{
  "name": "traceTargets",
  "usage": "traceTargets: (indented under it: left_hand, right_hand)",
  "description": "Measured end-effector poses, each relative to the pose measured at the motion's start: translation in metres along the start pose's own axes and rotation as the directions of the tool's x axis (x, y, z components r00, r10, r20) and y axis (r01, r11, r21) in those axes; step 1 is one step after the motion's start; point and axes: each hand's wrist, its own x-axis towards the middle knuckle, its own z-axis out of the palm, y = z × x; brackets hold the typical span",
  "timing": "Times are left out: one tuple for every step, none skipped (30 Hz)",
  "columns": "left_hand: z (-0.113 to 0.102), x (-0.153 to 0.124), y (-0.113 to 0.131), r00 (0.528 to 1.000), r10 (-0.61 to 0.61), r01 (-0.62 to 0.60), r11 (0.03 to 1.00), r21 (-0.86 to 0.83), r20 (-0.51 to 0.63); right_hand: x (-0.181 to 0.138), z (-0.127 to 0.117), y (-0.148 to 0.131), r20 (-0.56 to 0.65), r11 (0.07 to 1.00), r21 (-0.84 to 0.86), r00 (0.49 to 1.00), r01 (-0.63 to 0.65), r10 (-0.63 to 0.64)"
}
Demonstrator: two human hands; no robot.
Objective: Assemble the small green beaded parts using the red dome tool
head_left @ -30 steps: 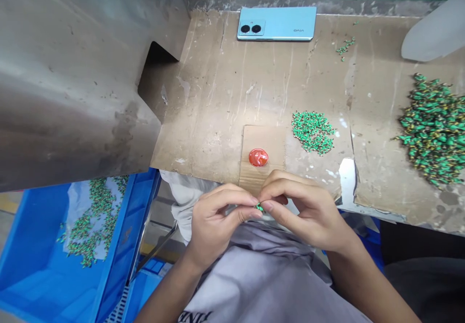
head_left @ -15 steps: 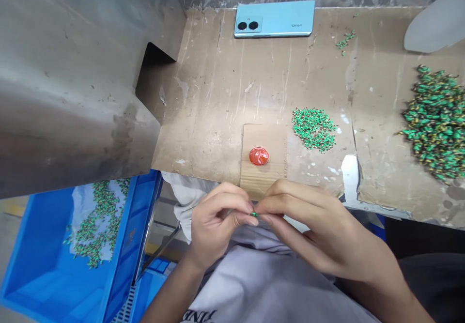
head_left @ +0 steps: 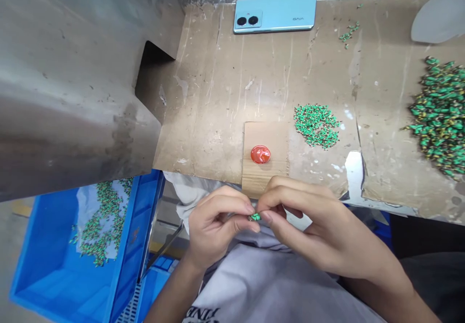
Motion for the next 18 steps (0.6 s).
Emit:
traceTargets:
  left_hand:
    - [-0.0002,0.0005,0.0003,1.0,0.003,-0.003,1.0,0.004,0.0]
    - [-0.0003,0.0009,0.0005,1.0,0.006,-0.006,1.0,0.007,0.0]
    - [-0.0004,0.0013,0.0007,1.0,0.008,-0.008,1.0,0.009,0.001]
    - [-0.0005,0.0015,0.0008,1.0,0.007,-0.007,1.0,0.011,0.001]
    - [-0.0004,0.0016,0.0009,1.0,0.005,-0.005,1.0,0.013,0.0]
    - [-0.0003,0.0015,0.001,1.0,0.004,-0.004,1.0,0.013,0.0]
    - [-0.0001,0.0014,0.0012,1.0,0.002,-0.002,1.0,0.011,0.0]
    - [0.0003,0.0014,0.0014,1.0,0.001,-0.001,1.0,0.007,-0.002]
    - [0.0007,0.0015,0.0018,1.0,0.001,-0.001,1.0,0.003,-0.003]
    - [0.0012,0.0019,0.0021,1.0,0.001,-0.001,1.0,0.0,-0.003]
    - [0.0016,0.0026,0.0025,1.0,0.003,-0.003,1.0,0.0,-0.002]
    - [0.002,0.0033,0.0029,1.0,0.006,-0.006,1.0,0.002,0.001]
    - [0.0023,0.0041,0.0031,1.0,0.009,-0.009,1.0,0.007,0.004]
    - [0.0025,0.0048,0.0032,1.0,0.014,-0.014,1.0,0.012,0.008]
    - [0.0025,0.0051,0.0031,1.0,0.019,-0.019,1.0,0.017,0.013]
    - [0.0022,0.0051,0.0029,1.0,0.023,-0.024,1.0,0.02,0.017]
    - [0.0018,0.0047,0.0024,0.999,0.024,-0.025,0.999,0.022,0.023]
    - [0.0012,0.004,0.0019,0.999,0.022,-0.023,0.999,0.022,0.029]
  right_hand:
    - [-0.0001,-0.0003,-0.0001,-0.002,1.0,0.008,1.0,0.002,-0.002]
    - [-0.0003,-0.0005,0.0,-0.006,1.0,0.018,1.0,0.001,-0.001]
    - [-0.0006,-0.0006,0.0001,-0.01,1.0,0.028,1.0,-0.002,0.002]
    - [-0.0008,-0.0005,0.0004,-0.014,0.999,0.036,1.0,-0.006,0.007]
    - [-0.001,-0.0003,0.0006,-0.018,0.999,0.044,1.0,-0.011,0.012]
    - [-0.001,-0.0001,0.0008,-0.023,0.999,0.051,1.0,-0.016,0.017]
    - [-0.0008,0.0002,0.001,-0.026,0.998,0.057,0.999,-0.019,0.021]
    - [-0.0005,0.0004,0.0011,-0.03,0.998,0.063,0.999,-0.02,0.022]
    - [-0.0001,0.0006,0.0011,-0.035,0.998,0.066,0.999,-0.02,0.022]
    - [0.0003,0.0007,0.0011,-0.038,0.998,0.067,0.999,-0.018,0.021]
    - [0.0007,0.0007,0.001,-0.039,0.998,0.064,0.999,-0.016,0.019]
    - [0.001,0.0005,0.001,-0.039,0.998,0.059,0.999,-0.015,0.017]
    - [0.0012,0.0003,0.001,-0.04,0.999,0.052,0.999,-0.014,0.016]
    - [0.0013,0.0,0.001,-0.042,0.999,0.045,0.999,-0.014,0.016]
    - [0.0012,-0.0002,0.0011,-0.044,0.999,0.04,0.999,-0.013,0.015]
    - [0.0009,-0.0005,0.0012,-0.043,0.999,0.035,0.999,-0.013,0.015]
    - [0.0006,-0.0006,0.0013,-0.045,0.999,0.031,0.999,-0.014,0.015]
    - [0.0003,-0.0007,0.0014,-0.045,1.0,0.027,0.999,-0.014,0.015]
